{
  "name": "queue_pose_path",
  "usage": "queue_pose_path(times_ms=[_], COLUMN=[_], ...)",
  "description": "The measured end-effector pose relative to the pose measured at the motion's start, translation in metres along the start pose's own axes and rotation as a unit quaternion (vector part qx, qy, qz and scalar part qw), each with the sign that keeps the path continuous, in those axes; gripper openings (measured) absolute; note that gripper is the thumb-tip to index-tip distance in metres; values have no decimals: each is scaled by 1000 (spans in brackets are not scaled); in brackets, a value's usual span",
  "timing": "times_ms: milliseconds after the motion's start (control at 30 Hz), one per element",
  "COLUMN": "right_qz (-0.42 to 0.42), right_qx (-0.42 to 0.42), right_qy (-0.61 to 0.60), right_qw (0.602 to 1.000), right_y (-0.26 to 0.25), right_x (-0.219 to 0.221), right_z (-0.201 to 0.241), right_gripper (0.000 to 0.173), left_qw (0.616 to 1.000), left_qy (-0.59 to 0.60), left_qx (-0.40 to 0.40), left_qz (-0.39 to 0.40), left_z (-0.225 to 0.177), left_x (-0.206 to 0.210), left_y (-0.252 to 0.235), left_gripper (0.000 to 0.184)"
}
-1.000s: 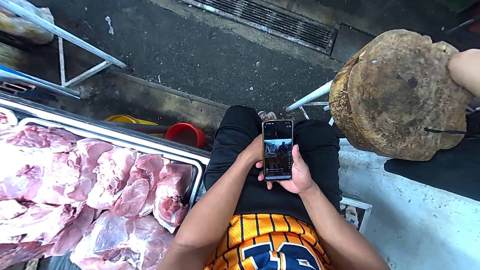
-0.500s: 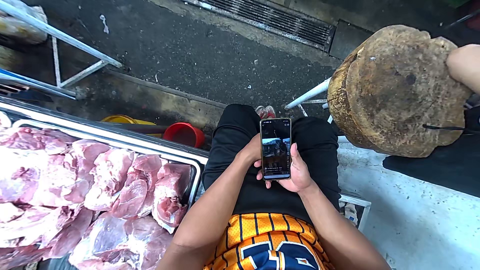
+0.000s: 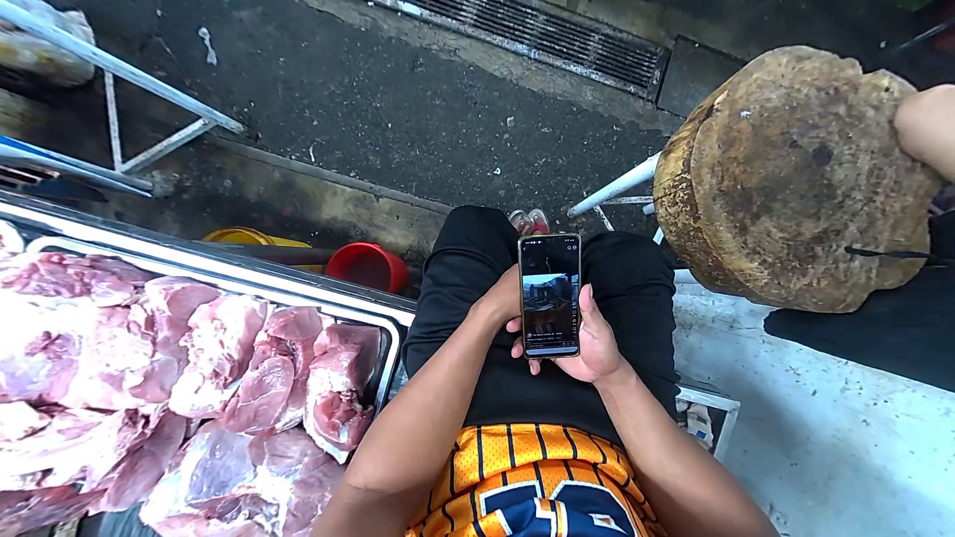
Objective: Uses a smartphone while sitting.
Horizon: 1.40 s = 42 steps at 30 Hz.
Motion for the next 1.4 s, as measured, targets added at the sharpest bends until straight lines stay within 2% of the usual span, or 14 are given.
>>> queue_pose_path(times_ms=[433,800,1067,1400], right_qz=[3,-4,-3,-4], right_qx=[-2,1,0,4], right_qy=[0,3,0,1], right_qw=[1000,1000,1000,1000], right_y=[0,0,0,0], right_x=[0,0,0,0], right_z=[0,0,0,0], right_gripper=[84,85,84,85], left_qw=[999,998,997,997], left_qy=[-26,-64,-69,-73], left_qx=[-40,-26,-14,-35], left_qz=[-10,-11,-6,-13], left_z=[-7,-11,-11,-10], left_x=[0,1,1,0], left_y=[6,7,6,5], left_gripper=[10,15,11,11])
Point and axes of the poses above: each hand's wrist, its own y-axis away from the middle knuckle, its own x-axis out of the palm, z = x × y, the point moved 4 cm from there along -y, towards the middle knuckle, and after that the axes turned 8 degrees about y, right-handed, at the moved point
